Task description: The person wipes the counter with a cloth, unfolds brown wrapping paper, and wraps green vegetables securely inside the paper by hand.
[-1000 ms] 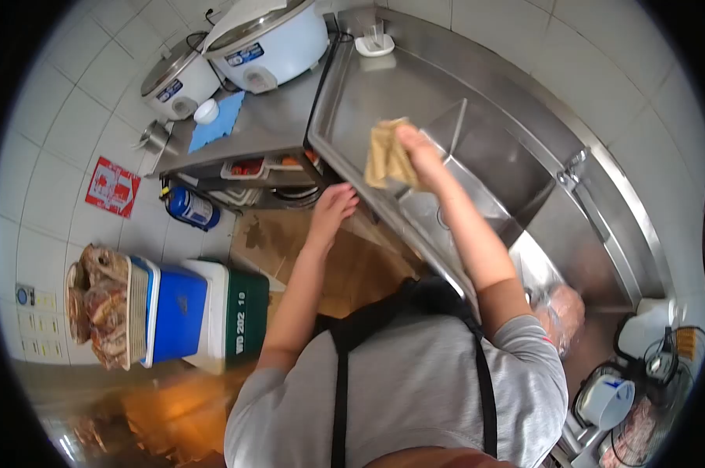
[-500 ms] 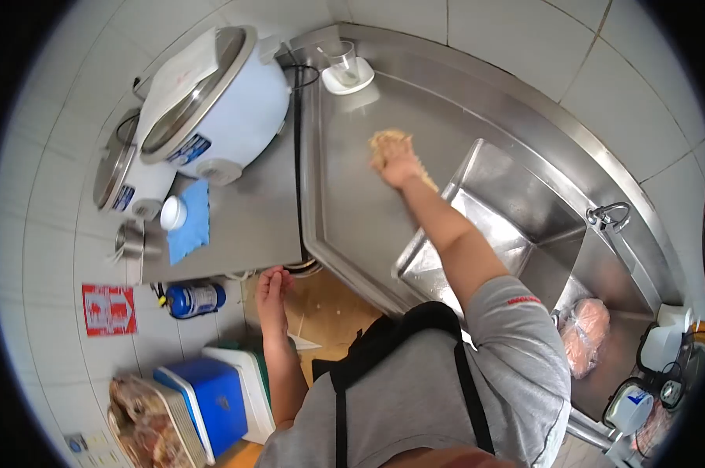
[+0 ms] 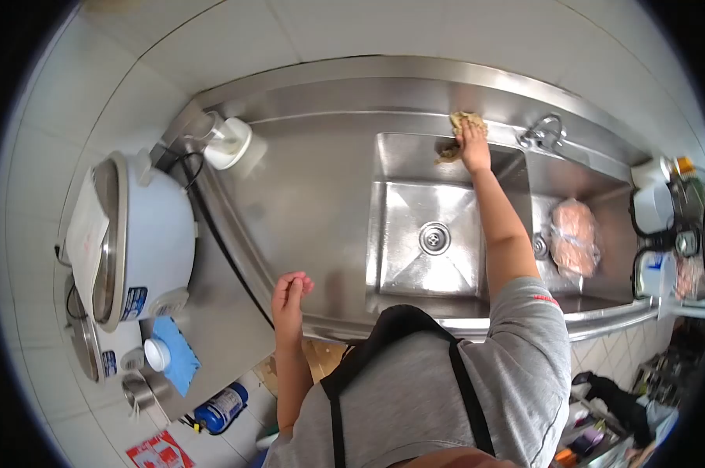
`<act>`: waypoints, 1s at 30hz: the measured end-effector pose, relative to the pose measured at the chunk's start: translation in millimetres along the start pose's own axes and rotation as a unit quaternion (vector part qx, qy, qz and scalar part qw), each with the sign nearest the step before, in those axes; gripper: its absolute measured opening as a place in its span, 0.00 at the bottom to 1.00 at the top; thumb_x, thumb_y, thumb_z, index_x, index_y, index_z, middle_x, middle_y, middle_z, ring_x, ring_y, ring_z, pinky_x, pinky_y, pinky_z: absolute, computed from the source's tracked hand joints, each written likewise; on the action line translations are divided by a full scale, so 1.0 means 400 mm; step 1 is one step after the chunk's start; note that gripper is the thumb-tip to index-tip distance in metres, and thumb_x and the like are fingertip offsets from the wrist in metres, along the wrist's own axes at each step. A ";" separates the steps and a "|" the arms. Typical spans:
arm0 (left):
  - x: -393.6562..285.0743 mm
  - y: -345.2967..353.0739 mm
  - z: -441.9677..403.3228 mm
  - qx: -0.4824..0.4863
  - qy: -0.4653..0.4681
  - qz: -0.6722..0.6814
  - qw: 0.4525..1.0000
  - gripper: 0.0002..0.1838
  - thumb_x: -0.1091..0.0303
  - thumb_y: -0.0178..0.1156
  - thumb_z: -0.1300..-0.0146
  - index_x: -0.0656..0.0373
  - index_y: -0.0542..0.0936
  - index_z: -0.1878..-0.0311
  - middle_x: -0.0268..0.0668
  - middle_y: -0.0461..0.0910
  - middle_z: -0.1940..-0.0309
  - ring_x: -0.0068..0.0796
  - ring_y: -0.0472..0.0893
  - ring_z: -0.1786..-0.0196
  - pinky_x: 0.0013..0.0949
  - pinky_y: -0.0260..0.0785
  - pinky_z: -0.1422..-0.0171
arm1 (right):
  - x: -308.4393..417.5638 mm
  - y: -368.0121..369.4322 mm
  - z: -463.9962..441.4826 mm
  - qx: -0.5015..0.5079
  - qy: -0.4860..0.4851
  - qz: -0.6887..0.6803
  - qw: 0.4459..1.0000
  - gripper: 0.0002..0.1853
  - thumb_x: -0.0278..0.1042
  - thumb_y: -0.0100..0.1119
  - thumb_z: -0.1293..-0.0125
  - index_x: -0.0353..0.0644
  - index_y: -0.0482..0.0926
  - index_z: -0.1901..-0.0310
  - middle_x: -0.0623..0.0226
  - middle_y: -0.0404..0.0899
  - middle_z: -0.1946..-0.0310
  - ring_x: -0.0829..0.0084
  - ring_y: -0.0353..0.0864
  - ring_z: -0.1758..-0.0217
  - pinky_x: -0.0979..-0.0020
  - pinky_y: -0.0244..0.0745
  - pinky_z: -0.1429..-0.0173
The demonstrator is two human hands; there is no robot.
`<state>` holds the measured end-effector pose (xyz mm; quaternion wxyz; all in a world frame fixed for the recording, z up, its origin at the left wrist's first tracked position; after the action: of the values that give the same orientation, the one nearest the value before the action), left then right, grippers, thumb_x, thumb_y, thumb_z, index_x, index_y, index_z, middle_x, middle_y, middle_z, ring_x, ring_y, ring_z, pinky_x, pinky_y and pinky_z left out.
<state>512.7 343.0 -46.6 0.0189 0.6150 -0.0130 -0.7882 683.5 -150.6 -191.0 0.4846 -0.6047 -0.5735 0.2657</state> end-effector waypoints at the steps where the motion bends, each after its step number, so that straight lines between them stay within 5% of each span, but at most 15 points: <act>1: -0.008 0.021 -0.001 0.017 0.001 -0.006 1.000 0.08 0.69 0.49 0.33 0.63 0.74 0.58 0.34 0.76 0.65 0.22 0.75 0.61 0.27 0.69 0.50 | -0.067 -0.025 0.024 -0.014 0.025 0.001 1.000 0.24 0.40 0.45 0.35 0.41 0.62 0.38 0.53 0.66 0.41 0.55 0.62 0.37 0.59 0.50 0.30; 4: -0.009 0.083 0.010 0.050 0.004 -0.020 0.999 0.08 0.69 0.49 0.33 0.63 0.74 0.57 0.34 0.75 0.65 0.23 0.76 0.61 0.28 0.69 0.50 | -0.191 -0.115 0.110 -0.066 0.106 -0.028 0.992 0.18 0.29 0.44 0.37 0.42 0.70 0.44 0.54 0.71 0.47 0.56 0.68 0.42 0.63 0.64 0.39; 7: 0.015 0.128 0.024 0.076 -0.002 -0.018 0.997 0.08 0.70 0.49 0.34 0.63 0.74 0.56 0.34 0.75 0.64 0.24 0.76 0.60 0.29 0.70 0.51 | -0.256 -0.191 0.202 -0.070 0.271 -0.110 0.954 0.17 0.27 0.45 0.38 0.41 0.72 0.47 0.54 0.73 0.53 0.54 0.70 0.47 0.60 0.66 0.43; 11: 0.023 0.199 0.061 0.091 -0.016 -0.014 0.996 0.08 0.70 0.49 0.34 0.63 0.74 0.57 0.34 0.75 0.65 0.24 0.75 0.60 0.29 0.70 0.51 | -0.313 -0.296 0.149 -0.296 0.274 -0.091 0.911 0.21 0.24 0.44 0.39 0.43 0.66 0.43 0.55 0.71 0.53 0.53 0.72 0.49 0.58 0.68 0.46; 13: 0.016 0.242 0.069 0.109 -0.007 -0.029 0.994 0.09 0.69 0.49 0.33 0.64 0.74 0.57 0.35 0.75 0.65 0.23 0.75 0.61 0.28 0.69 0.50 | -0.353 -0.363 0.073 -0.253 0.193 -0.100 0.943 0.20 0.26 0.47 0.40 0.43 0.67 0.44 0.53 0.70 0.48 0.51 0.70 0.46 0.60 0.66 0.43; 15: 0.007 0.299 0.060 0.135 0.008 -0.037 0.990 0.09 0.69 0.48 0.33 0.64 0.74 0.57 0.35 0.75 0.65 0.23 0.75 0.61 0.28 0.69 0.51 | -0.431 -0.350 -0.003 -0.042 0.234 -0.114 0.965 0.21 0.27 0.48 0.42 0.43 0.69 0.45 0.55 0.69 0.45 0.54 0.70 0.44 0.60 0.66 0.42; 16: 0.009 0.325 0.057 0.149 0.012 -0.039 0.988 0.09 0.69 0.48 0.33 0.64 0.73 0.57 0.35 0.75 0.65 0.23 0.75 0.61 0.28 0.69 0.51 | -0.455 -0.345 -0.008 0.047 0.160 -0.010 0.986 0.19 0.30 0.47 0.42 0.42 0.71 0.47 0.57 0.68 0.44 0.56 0.75 0.49 0.58 0.71 0.47; 18: 0.024 0.383 0.058 0.195 0.002 -0.024 0.980 0.10 0.68 0.48 0.33 0.63 0.73 0.55 0.35 0.75 0.65 0.24 0.75 0.61 0.28 0.68 0.51 | -0.443 -0.377 0.026 0.184 0.196 0.040 0.962 0.13 0.31 0.48 0.43 0.37 0.80 0.62 0.53 0.79 0.57 0.56 0.79 0.54 0.59 0.73 0.49; 19: 0.028 0.424 0.053 0.221 -0.009 -0.030 0.975 0.10 0.68 0.48 0.33 0.63 0.73 0.55 0.35 0.75 0.65 0.24 0.75 0.61 0.29 0.68 0.51 | -0.357 -0.482 0.090 0.164 0.262 0.010 0.951 0.13 0.30 0.47 0.44 0.38 0.81 0.63 0.52 0.80 0.59 0.57 0.79 0.54 0.60 0.73 0.50; 20: 0.031 0.467 0.050 0.243 -0.018 -0.034 0.969 0.10 0.68 0.48 0.33 0.63 0.73 0.54 0.35 0.75 0.64 0.24 0.75 0.61 0.29 0.68 0.51 | -0.437 -0.355 0.086 0.199 0.188 0.036 0.961 0.13 0.30 0.47 0.44 0.37 0.81 0.61 0.51 0.78 0.57 0.56 0.79 0.54 0.61 0.74 0.50; 22: 0.043 0.560 0.031 0.302 -0.038 -0.048 0.951 0.11 0.67 0.48 0.33 0.63 0.73 0.54 0.35 0.75 0.63 0.24 0.75 0.60 0.29 0.68 0.51 | -0.392 -0.375 0.139 0.068 0.194 -0.050 0.977 0.12 0.29 0.48 0.45 0.34 0.80 0.63 0.51 0.78 0.58 0.55 0.80 0.57 0.59 0.74 0.53; 24: 0.084 0.671 -0.018 0.372 -0.060 -0.063 0.924 0.11 0.65 0.49 0.33 0.62 0.73 0.53 0.35 0.75 0.62 0.25 0.75 0.58 0.29 0.68 0.51 | -0.301 -0.394 0.160 0.085 0.144 -0.096 0.981 0.11 0.31 0.52 0.48 0.35 0.80 0.66 0.49 0.78 0.61 0.56 0.80 0.59 0.60 0.75 0.56; 27: 0.159 0.840 -0.094 0.354 -0.055 -0.114 0.927 0.17 0.61 0.51 0.34 0.61 0.70 0.47 0.38 0.73 0.53 0.26 0.73 0.51 0.32 0.66 0.47 | -0.229 -0.339 0.175 0.119 0.161 -0.406 0.892 0.14 0.40 0.54 0.46 0.37 0.82 0.68 0.49 0.78 0.61 0.52 0.78 0.59 0.61 0.73 0.54; 30: 0.244 0.968 -0.186 0.273 0.047 -0.140 0.951 0.25 0.65 0.53 0.36 0.64 0.62 0.39 0.44 0.66 0.42 0.37 0.67 0.40 0.36 0.60 0.38 | -0.241 -0.227 0.164 0.046 0.067 -0.287 0.954 0.13 0.40 0.56 0.44 0.41 0.82 0.63 0.54 0.81 0.70 0.59 0.80 0.64 0.63 0.73 0.55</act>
<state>566.4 -48.3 -142.5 -0.2597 0.6290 -0.1409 -0.7191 566.9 -235.5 -158.3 0.6049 -0.4080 -0.6765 0.0998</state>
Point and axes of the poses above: each hand's wrist, its own z-axis away from the middle knuckle, its own y-axis out of the palm, x = y × z, the point moved 2 cm from there along -z, towards the middle knuckle
